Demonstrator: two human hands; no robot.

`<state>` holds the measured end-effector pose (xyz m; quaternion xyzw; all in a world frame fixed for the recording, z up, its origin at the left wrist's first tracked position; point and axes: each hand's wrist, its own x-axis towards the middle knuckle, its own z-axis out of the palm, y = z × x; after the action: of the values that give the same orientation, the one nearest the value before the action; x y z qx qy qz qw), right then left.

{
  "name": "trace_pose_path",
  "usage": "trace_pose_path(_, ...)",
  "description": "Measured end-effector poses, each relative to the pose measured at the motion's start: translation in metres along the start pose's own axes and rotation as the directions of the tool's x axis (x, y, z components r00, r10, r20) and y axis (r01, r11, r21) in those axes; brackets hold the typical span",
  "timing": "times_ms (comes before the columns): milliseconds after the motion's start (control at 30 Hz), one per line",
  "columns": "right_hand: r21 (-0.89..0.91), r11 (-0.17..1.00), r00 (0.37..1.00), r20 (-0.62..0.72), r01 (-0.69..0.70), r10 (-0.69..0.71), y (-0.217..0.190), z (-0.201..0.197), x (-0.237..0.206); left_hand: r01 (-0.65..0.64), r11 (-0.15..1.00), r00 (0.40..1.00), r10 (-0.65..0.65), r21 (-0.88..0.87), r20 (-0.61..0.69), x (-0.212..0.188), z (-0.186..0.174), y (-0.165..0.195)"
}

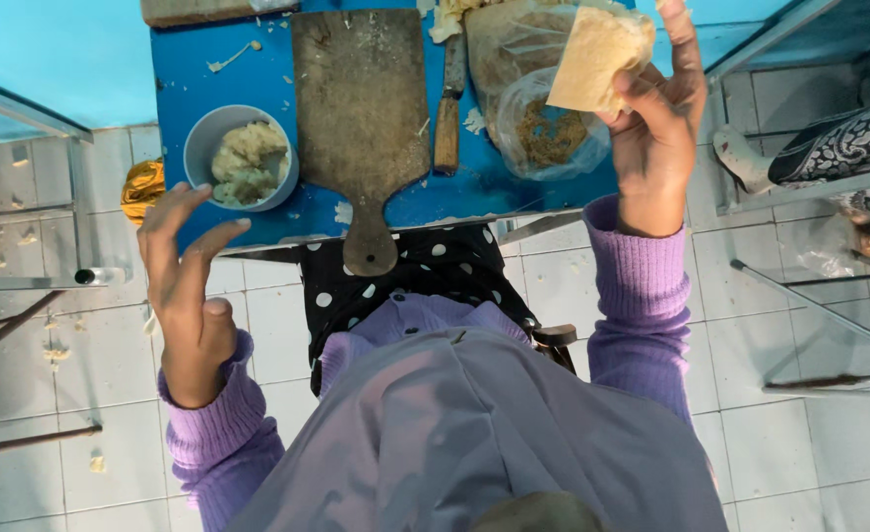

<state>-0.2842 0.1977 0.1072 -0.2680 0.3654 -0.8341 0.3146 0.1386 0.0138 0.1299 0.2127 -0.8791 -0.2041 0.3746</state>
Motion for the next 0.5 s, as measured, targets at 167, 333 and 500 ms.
trace_pose_path(167,-0.003,1.000,1.000,0.004,-0.005,0.005,0.004,-0.003,0.001,0.012,1.000,1.000,-0.012,0.009,0.002,-0.002,-0.002,0.001)
trace_pose_path(333,0.016,1.000,1.000,-0.016,0.000,0.001,0.007,-0.005,0.000,0.015,1.000,1.000,-0.015,0.010,-0.019,-0.004,-0.002,-0.001)
trace_pose_path(500,0.030,1.000,1.000,-0.013,0.007,-0.006,0.011,-0.005,0.000,0.012,1.000,1.000,-0.012,0.003,-0.018,-0.006,-0.003,-0.002)
